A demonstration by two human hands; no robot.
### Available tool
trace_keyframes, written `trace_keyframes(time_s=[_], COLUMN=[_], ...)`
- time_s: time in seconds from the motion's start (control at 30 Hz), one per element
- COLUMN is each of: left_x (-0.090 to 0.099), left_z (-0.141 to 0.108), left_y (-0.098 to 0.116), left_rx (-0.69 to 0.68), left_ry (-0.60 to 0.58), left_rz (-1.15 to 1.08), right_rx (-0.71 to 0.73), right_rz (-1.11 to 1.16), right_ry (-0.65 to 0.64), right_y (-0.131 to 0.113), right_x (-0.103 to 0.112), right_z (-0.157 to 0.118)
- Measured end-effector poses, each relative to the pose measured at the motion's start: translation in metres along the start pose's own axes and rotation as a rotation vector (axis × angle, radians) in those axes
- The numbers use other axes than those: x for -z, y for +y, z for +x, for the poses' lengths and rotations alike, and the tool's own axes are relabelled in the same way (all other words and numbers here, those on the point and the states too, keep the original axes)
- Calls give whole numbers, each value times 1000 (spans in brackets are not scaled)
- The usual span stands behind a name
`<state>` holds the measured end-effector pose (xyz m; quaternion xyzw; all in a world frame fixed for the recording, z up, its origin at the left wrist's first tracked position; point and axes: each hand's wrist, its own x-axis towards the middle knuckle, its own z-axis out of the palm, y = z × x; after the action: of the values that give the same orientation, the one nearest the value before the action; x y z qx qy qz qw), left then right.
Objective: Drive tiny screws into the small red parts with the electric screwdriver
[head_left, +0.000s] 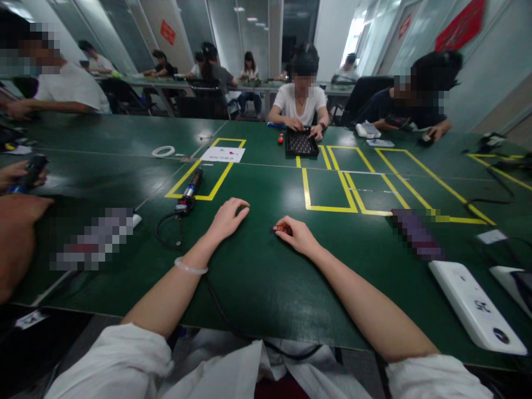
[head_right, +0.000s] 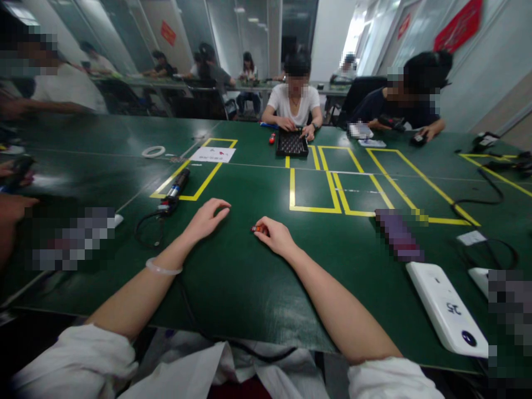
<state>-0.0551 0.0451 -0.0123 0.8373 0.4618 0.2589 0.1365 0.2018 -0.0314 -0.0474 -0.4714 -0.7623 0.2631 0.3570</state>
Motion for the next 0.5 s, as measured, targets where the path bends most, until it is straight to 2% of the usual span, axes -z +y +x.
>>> trace_keyframes(time_s=[0.1,0.17,0.27,0.37,0.5], left_x=[18,28,36,39,46], left_z=[0,-3,-10,-14,-14], left_y=[-35,-57,-80,-88,-91], left_rx=[158,293,451,515,571], left_ry=[214,274,214,130,197], left_rz=[308,447,556,586,598], right_rx=[-5,-6,-5,-4,1], right_rz=[20,23,18,14,14], right_ry=[1,0,0,-3,-7], right_y=[-1,-2,-3,-3,-3], right_x=[1,1,1,1,2], right_z=[0,0,0,0,0])
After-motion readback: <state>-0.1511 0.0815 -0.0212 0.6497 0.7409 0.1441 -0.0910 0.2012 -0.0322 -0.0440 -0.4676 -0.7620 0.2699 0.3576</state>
